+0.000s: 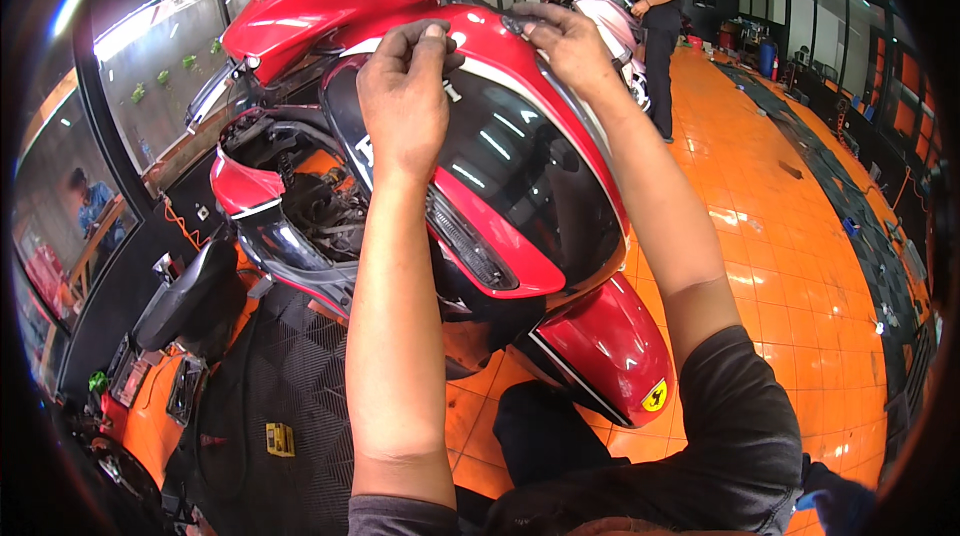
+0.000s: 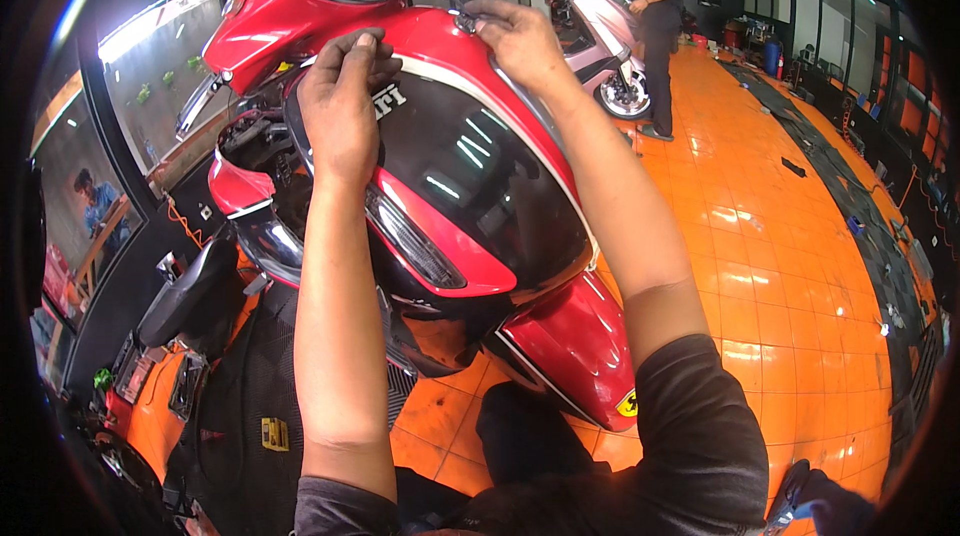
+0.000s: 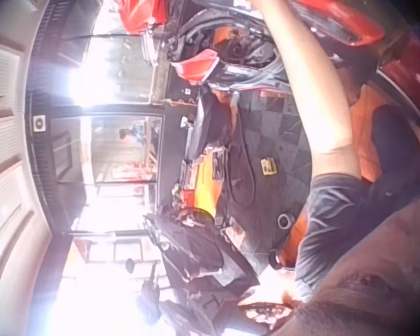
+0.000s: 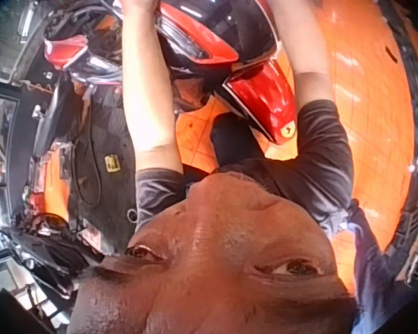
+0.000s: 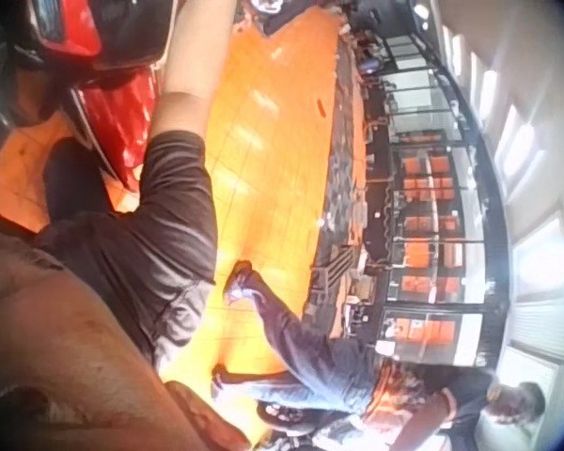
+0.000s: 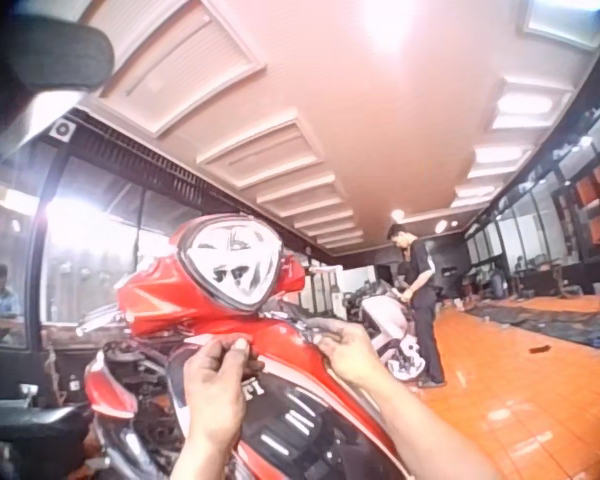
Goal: The person attaches rubber trim and small plastic clips to the front fairing of a red scooter by hand.
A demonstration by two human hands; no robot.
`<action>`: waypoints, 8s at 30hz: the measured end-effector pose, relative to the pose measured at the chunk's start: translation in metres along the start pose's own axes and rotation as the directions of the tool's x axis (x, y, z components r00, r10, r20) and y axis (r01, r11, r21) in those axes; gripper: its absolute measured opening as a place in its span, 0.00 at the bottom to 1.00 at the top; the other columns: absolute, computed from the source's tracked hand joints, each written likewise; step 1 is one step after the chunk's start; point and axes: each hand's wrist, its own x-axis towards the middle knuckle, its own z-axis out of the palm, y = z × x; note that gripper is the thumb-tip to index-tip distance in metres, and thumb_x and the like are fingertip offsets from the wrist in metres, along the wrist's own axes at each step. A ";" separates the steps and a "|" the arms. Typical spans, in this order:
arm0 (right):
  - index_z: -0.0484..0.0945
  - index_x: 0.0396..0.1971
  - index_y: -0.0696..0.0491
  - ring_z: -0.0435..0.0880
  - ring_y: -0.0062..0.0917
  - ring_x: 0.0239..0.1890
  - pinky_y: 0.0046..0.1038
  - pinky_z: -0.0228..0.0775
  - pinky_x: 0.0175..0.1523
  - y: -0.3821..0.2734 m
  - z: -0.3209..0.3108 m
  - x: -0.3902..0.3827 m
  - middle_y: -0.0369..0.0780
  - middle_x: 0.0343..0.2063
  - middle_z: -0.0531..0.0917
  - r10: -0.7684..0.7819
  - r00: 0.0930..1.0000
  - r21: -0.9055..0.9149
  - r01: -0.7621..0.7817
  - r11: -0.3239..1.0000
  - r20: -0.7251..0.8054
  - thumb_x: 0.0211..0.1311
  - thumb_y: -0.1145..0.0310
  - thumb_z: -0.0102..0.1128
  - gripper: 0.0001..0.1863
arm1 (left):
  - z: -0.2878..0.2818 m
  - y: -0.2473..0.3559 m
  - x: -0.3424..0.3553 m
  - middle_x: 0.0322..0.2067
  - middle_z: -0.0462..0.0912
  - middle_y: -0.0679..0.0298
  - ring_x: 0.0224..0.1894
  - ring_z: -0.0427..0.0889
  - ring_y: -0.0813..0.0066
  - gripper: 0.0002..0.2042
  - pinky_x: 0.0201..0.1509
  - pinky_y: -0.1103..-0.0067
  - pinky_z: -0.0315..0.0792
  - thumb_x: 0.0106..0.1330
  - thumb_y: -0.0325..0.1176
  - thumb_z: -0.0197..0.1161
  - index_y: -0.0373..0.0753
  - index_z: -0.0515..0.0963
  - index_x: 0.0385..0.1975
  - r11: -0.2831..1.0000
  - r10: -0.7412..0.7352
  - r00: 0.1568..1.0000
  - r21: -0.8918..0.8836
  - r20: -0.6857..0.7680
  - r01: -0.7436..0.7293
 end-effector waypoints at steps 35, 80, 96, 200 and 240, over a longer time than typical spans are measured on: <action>0.84 0.43 0.53 0.83 0.40 0.48 0.33 0.73 0.57 0.004 0.014 -0.025 0.45 0.46 0.84 -0.399 0.911 -0.512 0.294 0.807 -0.106 0.60 0.71 0.53 0.14 | -0.004 -0.009 0.000 0.30 0.84 0.62 0.32 0.82 0.78 0.13 0.38 0.83 0.72 0.68 0.33 0.60 0.28 0.80 0.40 0.997 0.027 0.997 -0.079 0.074 -0.021; 0.83 0.47 0.51 0.80 0.39 0.52 0.37 0.70 0.60 0.010 0.006 -0.024 0.43 0.47 0.84 -0.241 0.966 -0.355 0.195 0.914 -0.090 0.63 0.64 0.53 0.16 | 0.042 -0.029 0.054 0.55 0.76 0.49 0.59 0.73 0.49 0.18 0.64 0.65 0.67 0.64 0.35 0.59 0.37 0.79 0.52 0.248 0.059 0.724 0.693 0.687 -0.677; 0.78 0.55 0.53 0.82 0.38 0.52 0.33 0.73 0.56 -0.005 0.005 -0.031 0.47 0.50 0.82 -0.099 0.982 -0.211 0.064 0.975 -0.160 0.61 0.64 0.63 0.22 | 0.033 -0.031 0.062 0.52 0.81 0.50 0.56 0.79 0.56 0.21 0.63 0.69 0.69 0.63 0.32 0.60 0.35 0.75 0.56 0.422 0.084 0.830 0.735 0.551 -0.531; 0.85 0.40 0.62 0.82 0.17 0.35 0.20 0.73 0.46 0.004 0.012 -0.002 0.39 0.34 0.88 -0.102 0.984 -0.096 0.088 0.991 -0.149 0.59 0.67 0.66 0.14 | 0.026 -0.018 0.061 0.31 0.85 0.45 0.39 0.84 0.47 0.17 0.48 0.64 0.76 0.60 0.41 0.59 0.36 0.85 0.39 0.694 0.054 0.956 0.677 0.290 -0.244; 0.73 0.58 0.62 0.81 0.25 0.47 0.25 0.72 0.54 0.014 -0.002 -0.032 0.43 0.50 0.82 0.122 0.962 0.382 -0.020 0.924 -0.243 0.61 0.74 0.58 0.24 | 0.022 -0.015 0.056 0.32 0.84 0.44 0.40 0.84 0.48 0.18 0.48 0.66 0.75 0.61 0.43 0.59 0.34 0.84 0.39 0.746 0.096 0.977 0.636 0.190 -0.197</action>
